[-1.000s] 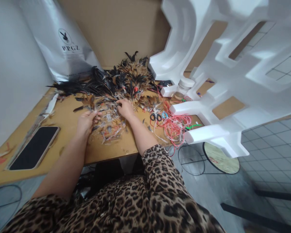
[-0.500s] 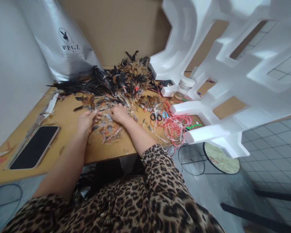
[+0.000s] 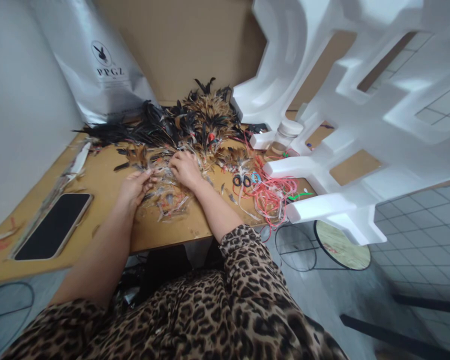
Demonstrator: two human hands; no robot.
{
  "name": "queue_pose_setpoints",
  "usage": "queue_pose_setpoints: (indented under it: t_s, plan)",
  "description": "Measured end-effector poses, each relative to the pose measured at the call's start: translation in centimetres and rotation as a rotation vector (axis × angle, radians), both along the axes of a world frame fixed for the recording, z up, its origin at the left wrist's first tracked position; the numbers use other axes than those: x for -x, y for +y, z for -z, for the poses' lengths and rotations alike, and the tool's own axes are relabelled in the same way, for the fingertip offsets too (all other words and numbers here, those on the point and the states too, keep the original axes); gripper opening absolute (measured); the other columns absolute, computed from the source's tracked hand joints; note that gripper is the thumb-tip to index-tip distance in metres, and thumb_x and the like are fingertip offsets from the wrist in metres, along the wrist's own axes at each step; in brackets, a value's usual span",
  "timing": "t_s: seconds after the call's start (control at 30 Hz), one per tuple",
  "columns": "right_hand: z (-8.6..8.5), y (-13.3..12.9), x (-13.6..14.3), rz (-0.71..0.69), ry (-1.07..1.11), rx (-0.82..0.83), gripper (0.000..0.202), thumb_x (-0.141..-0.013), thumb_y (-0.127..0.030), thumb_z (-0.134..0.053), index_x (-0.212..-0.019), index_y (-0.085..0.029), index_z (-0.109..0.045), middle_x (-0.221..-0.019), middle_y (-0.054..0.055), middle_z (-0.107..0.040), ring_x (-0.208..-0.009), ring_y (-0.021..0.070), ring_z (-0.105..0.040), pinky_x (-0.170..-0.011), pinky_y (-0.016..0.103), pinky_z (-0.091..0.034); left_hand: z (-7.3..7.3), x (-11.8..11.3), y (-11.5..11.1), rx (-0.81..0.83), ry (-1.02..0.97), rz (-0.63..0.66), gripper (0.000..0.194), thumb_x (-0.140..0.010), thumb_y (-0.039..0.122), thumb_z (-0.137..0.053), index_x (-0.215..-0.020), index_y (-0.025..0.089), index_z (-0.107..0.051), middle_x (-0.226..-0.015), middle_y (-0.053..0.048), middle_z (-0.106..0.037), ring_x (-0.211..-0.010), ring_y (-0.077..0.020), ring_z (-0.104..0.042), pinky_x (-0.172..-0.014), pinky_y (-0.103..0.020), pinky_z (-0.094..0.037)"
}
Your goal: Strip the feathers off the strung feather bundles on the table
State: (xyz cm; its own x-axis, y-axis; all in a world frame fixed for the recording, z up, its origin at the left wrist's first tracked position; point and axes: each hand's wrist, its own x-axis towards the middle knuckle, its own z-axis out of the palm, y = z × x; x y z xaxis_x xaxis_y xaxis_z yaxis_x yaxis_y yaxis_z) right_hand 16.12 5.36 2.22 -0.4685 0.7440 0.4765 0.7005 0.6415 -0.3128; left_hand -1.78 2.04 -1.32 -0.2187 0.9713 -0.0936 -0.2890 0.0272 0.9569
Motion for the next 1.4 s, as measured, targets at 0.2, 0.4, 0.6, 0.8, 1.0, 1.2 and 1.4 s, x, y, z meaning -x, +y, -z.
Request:
queue_pose_setpoints:
  t_s: [0.2, 0.4, 0.6, 0.8, 1.0, 1.2, 1.4]
  plan:
    - [-0.5, -0.5, 0.0, -0.015, -0.073, -0.064, 0.025, -0.088, -0.029, -0.041, -0.091, -0.023, -0.065, -0.112, 0.006, -0.055, -0.109, 0.0217, -0.037, -0.091, 0.036, -0.021, -0.1, -0.1, -0.2, 0.035, 0.052, 0.030, 0.022, -0.064, 0.027, -0.070, -0.076, 0.010, -0.066, -0.078, -0.010, -0.069, -0.054, -0.0080, -0.059, -0.043, -0.015, -0.039]
    - [-0.6, -0.8, 0.7, -0.020, -0.137, -0.063, 0.028, -0.090, -0.028, -0.038, -0.094, -0.022, -0.065, -0.113, 0.008, -0.055, -0.112, 0.0229, -0.035, -0.093, 0.038, -0.019, 0.0, -0.5, -0.4, 0.061, 0.107, 0.124, 0.020, -0.063, 0.027, -0.071, -0.068, 0.009, -0.065, -0.069, -0.009, -0.067, -0.052, -0.0078, -0.057, -0.044, -0.015, -0.039]
    - [-0.2, -0.8, 0.8, 0.000, -0.058, -0.049, 0.022, -0.087, -0.028, -0.043, -0.091, -0.021, -0.064, -0.109, 0.005, -0.058, -0.108, 0.0207, -0.039, -0.092, 0.035, -0.022, -0.2, -0.7, -0.6, 0.105, 0.129, 0.179, 0.013, -0.062, 0.021, -0.071, -0.061, 0.010, -0.065, -0.055, -0.005, -0.060, -0.045, -0.0057, -0.051, -0.044, -0.016, -0.039]
    - [-0.5, -1.0, 0.8, 0.071, -0.015, -0.005, 0.029, -0.086, -0.022, -0.040, -0.108, -0.021, -0.060, -0.118, 0.007, -0.053, -0.112, 0.0228, -0.038, -0.093, 0.036, -0.024, -0.3, -0.5, -0.4, 0.053, 0.147, 0.093, 0.011, -0.064, 0.021, -0.068, -0.061, 0.011, -0.064, -0.058, -0.006, -0.062, -0.045, -0.0058, -0.050, -0.042, -0.016, -0.036]
    - [-1.4, -2.1, 0.8, 0.053, -0.008, 0.071, 0.027, -0.084, -0.020, -0.043, -0.103, -0.021, -0.062, -0.113, 0.006, -0.056, -0.108, 0.0222, -0.042, -0.091, 0.035, -0.028, -0.4, -0.2, -0.1, 0.035, 0.105, -0.007, 0.014, -0.064, 0.024, -0.068, -0.065, 0.011, -0.064, -0.064, -0.006, -0.064, -0.048, -0.0054, -0.050, -0.041, -0.015, -0.034]
    - [-2.6, -6.2, 0.3, -0.346, -0.069, 0.353, 0.018, -0.080, -0.029, -0.051, -0.074, -0.019, -0.066, -0.076, 0.000, -0.064, -0.070, 0.0119, -0.053, -0.068, 0.024, -0.034, -0.3, -0.4, -0.1, 0.019, 0.131, -0.021, 0.013, -0.065, 0.023, -0.067, -0.063, 0.011, -0.064, -0.062, -0.006, -0.063, -0.047, -0.0060, -0.051, -0.042, -0.016, -0.034]
    - [-1.4, -9.1, 0.8, -0.245, -0.297, 0.378, 0.019, -0.069, -0.040, -0.062, -0.066, -0.021, -0.064, -0.078, 0.003, -0.065, -0.067, 0.0147, -0.054, -0.058, 0.026, -0.031, -0.4, -0.5, -0.2, -0.003, 0.155, -0.014, 0.013, -0.064, 0.025, -0.067, -0.063, 0.012, -0.064, -0.062, -0.005, -0.063, -0.046, -0.0060, -0.049, -0.041, -0.017, -0.033]
